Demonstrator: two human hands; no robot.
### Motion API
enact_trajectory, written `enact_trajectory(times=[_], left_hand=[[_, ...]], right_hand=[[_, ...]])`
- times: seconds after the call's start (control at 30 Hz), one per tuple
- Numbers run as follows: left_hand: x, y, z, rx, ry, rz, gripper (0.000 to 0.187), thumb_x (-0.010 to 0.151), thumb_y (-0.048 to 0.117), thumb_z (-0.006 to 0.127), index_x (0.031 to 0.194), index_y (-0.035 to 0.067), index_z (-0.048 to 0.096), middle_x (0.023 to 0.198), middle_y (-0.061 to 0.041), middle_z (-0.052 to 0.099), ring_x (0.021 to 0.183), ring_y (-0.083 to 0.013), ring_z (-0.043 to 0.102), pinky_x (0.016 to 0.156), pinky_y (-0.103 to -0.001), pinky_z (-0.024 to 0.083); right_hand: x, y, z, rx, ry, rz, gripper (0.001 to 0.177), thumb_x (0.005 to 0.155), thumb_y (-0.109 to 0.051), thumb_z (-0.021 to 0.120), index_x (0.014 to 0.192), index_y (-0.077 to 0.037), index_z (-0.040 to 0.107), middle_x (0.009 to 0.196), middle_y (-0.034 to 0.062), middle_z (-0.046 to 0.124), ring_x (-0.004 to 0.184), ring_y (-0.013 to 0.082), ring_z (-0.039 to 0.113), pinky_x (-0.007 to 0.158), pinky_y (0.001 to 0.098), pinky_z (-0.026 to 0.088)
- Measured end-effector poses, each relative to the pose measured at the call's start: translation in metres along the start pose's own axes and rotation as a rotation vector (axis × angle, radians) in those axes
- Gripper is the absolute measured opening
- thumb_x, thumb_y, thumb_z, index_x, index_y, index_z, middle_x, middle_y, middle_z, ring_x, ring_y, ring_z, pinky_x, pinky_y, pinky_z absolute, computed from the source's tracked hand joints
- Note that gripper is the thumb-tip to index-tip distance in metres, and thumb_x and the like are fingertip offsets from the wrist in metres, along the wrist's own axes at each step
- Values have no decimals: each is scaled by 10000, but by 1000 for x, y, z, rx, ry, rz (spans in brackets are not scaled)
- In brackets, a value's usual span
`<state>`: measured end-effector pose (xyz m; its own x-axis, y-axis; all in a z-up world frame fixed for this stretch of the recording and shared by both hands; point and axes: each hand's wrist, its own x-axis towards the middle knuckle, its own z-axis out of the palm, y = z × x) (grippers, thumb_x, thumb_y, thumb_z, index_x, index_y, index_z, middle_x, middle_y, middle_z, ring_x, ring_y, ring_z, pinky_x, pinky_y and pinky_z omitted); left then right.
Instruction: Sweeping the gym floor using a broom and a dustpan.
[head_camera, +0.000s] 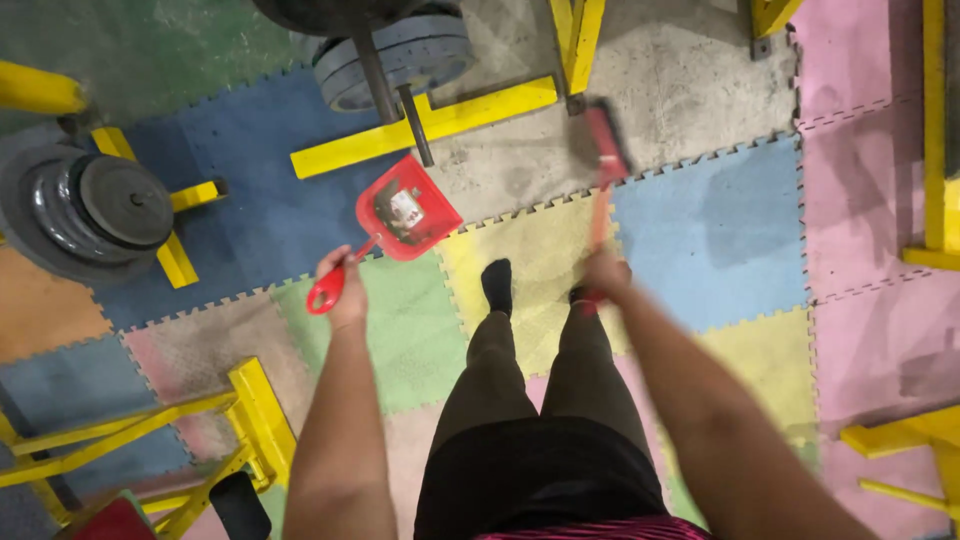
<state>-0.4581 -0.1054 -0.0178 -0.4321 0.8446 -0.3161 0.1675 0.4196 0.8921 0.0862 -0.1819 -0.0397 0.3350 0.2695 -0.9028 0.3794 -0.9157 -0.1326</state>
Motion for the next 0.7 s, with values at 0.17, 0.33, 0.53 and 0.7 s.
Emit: enact_trajectory(times=[0.17,0.33,0.53,0.7], left_hand=[[-4,2,49,-79,-28,-1,161,1031,82,615,1189,53,629,1163,-51,667,1089,-154,618,999,-298,493],[-3,16,60,-14,-108,1,181,1025,72,582,1196,49,638,1152,-48,676,1065,-148,632,964,-286,508],[-6,6,42,-57,-124,-21,183,1019,74,590,1189,37,643,1142,-53,690,1060,-146,646,959,-283,522],[-9,12,32,-32,-92,-71,175,1007,87,615,1172,42,655,1131,-53,691,1052,-145,645,957,-288,521]], right_hand=[[-103,-39,172,-169,-95,-165,653,888,-241,610,1502,-222,390,817,111,669,615,243,628,533,437,525],[-180,-80,112,-20,-469,-99,732,922,-166,597,1600,-247,333,812,77,597,604,202,539,535,375,490],[-221,-62,-36,109,-319,-20,691,895,-162,643,1552,-300,477,746,3,526,543,114,428,459,286,358],[-135,-36,-52,51,-36,-88,686,932,-117,603,1576,-176,374,766,105,579,537,185,518,472,353,465]])
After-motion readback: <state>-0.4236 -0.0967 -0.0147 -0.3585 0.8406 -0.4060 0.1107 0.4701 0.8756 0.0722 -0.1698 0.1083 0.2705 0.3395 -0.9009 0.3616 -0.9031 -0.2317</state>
